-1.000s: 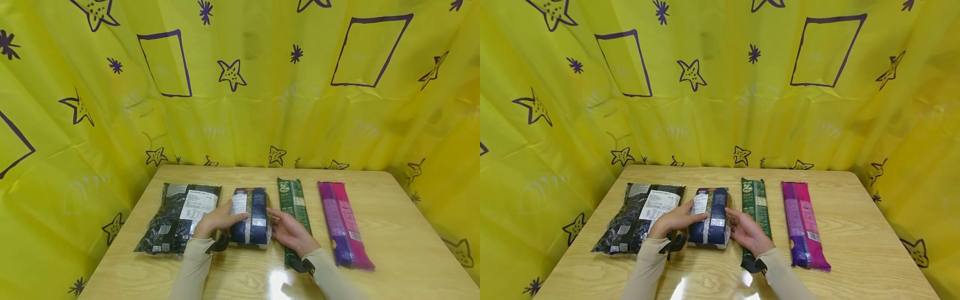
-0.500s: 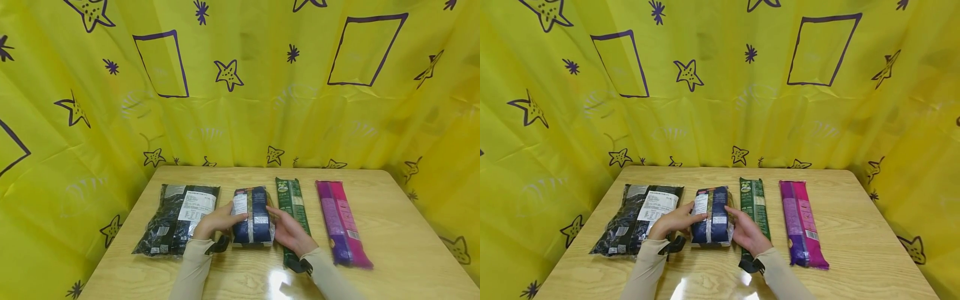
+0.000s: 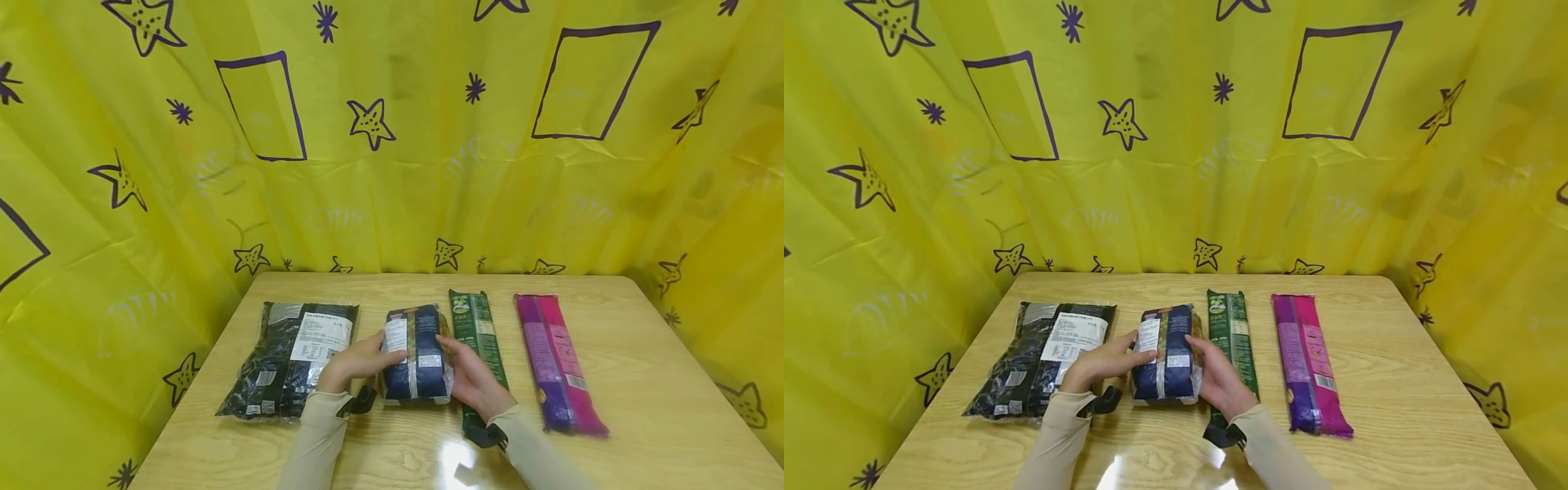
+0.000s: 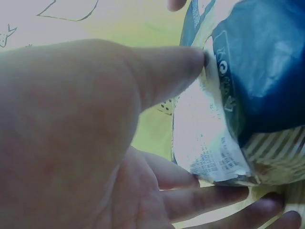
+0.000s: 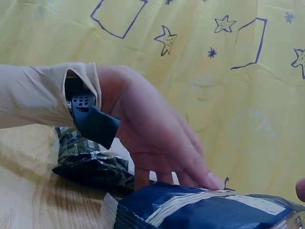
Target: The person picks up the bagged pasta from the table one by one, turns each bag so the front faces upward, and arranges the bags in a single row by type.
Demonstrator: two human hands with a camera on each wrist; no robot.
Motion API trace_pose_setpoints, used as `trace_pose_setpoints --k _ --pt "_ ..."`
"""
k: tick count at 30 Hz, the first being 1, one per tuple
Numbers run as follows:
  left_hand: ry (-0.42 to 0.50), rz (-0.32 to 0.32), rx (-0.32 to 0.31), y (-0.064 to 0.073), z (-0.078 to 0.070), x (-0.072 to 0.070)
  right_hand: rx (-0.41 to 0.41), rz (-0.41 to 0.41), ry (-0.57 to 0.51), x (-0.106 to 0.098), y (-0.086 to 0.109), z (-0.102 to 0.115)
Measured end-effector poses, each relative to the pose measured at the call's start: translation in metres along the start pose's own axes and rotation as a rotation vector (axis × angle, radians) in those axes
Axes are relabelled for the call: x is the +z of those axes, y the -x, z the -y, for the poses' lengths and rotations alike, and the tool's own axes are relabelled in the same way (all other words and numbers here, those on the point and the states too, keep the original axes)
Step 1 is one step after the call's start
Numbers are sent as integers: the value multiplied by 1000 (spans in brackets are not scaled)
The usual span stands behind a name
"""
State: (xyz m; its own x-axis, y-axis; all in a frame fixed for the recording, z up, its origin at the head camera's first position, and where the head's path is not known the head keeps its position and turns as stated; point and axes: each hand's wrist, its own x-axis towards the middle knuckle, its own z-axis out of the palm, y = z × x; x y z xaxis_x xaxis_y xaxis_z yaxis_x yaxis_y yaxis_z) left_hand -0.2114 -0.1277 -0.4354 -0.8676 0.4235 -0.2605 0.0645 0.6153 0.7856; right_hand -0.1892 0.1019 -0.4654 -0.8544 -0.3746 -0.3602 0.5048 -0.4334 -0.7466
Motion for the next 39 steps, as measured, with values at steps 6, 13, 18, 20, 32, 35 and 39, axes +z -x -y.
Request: trace_pose_setpoints --k 6,13,18,20,32,35,39 --pt "-46 -49 20 3 -3 -2 -6 12 -22 -1 2 4" --pt "-84 -114 58 5 -11 -3 -5 27 -34 -3 3 9" --pt "-122 -96 97 6 -17 -2 -19 47 -10 -3 5 12" --pt "-128 -87 109 6 -19 -2 -32 41 -1 -3 6 13" --pt "-110 -43 126 4 -20 0 -90 41 57 2 16 23" --pt "-99 -42 126 3 -21 2 -88 28 63 2 18 26" --pt "-86 -40 121 2 -22 4 -90 21 79 3 20 29"
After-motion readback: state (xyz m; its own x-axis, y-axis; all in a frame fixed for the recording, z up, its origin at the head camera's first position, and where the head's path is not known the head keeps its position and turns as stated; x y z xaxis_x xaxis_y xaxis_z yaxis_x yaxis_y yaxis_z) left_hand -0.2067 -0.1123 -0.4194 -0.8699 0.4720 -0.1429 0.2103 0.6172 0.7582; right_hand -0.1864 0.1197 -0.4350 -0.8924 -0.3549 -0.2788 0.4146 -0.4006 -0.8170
